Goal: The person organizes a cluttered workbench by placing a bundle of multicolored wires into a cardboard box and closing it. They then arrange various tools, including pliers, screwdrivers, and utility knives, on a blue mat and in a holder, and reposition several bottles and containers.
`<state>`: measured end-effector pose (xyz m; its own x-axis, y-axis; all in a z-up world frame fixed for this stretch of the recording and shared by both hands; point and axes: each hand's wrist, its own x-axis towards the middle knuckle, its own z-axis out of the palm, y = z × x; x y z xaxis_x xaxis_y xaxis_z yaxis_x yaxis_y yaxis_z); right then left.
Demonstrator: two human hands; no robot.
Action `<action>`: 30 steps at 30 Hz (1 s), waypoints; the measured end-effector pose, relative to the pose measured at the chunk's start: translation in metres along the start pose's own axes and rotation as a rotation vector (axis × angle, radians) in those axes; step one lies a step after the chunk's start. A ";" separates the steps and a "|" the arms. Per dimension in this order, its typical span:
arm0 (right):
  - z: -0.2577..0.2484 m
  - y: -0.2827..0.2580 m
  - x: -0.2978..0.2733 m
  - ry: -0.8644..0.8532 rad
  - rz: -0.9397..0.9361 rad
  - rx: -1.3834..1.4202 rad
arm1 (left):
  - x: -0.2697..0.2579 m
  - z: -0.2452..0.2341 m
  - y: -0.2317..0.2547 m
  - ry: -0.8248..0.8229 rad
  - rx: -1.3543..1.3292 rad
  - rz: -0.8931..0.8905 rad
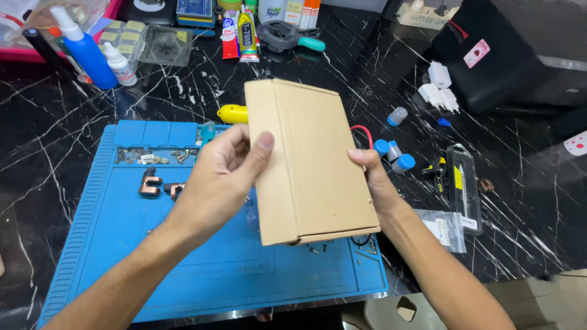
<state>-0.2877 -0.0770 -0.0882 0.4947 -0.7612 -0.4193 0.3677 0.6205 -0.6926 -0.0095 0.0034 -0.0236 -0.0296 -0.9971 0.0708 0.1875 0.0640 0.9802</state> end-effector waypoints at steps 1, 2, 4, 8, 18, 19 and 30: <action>-0.012 0.000 0.003 0.001 0.010 0.001 | 0.000 -0.005 -0.001 0.007 -0.002 -0.008; -0.024 -0.001 0.007 -0.001 -0.022 0.023 | 0.000 -0.010 0.000 -0.074 0.051 0.068; -0.031 -0.004 0.006 -0.005 -0.050 0.046 | -0.002 -0.017 0.005 -0.151 0.105 0.141; -0.016 -0.015 -0.006 -0.011 0.098 0.039 | -0.008 -0.027 0.019 -0.207 0.522 0.313; -0.009 -0.021 -0.016 -0.087 0.126 -0.166 | -0.028 -0.023 0.040 -0.194 1.338 0.991; 0.002 -0.022 -0.017 -0.092 0.126 -0.172 | -0.031 -0.018 0.037 -0.187 1.340 0.992; 0.106 -0.023 -0.018 0.016 0.318 -0.655 | -0.095 -0.009 0.053 -0.110 1.467 0.985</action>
<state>-0.2215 -0.0572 -0.0020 0.4855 -0.5691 -0.6637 -0.3410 0.5758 -0.7431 0.0122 0.1007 0.0201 -0.5298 -0.5659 0.6317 -0.7753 0.6250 -0.0904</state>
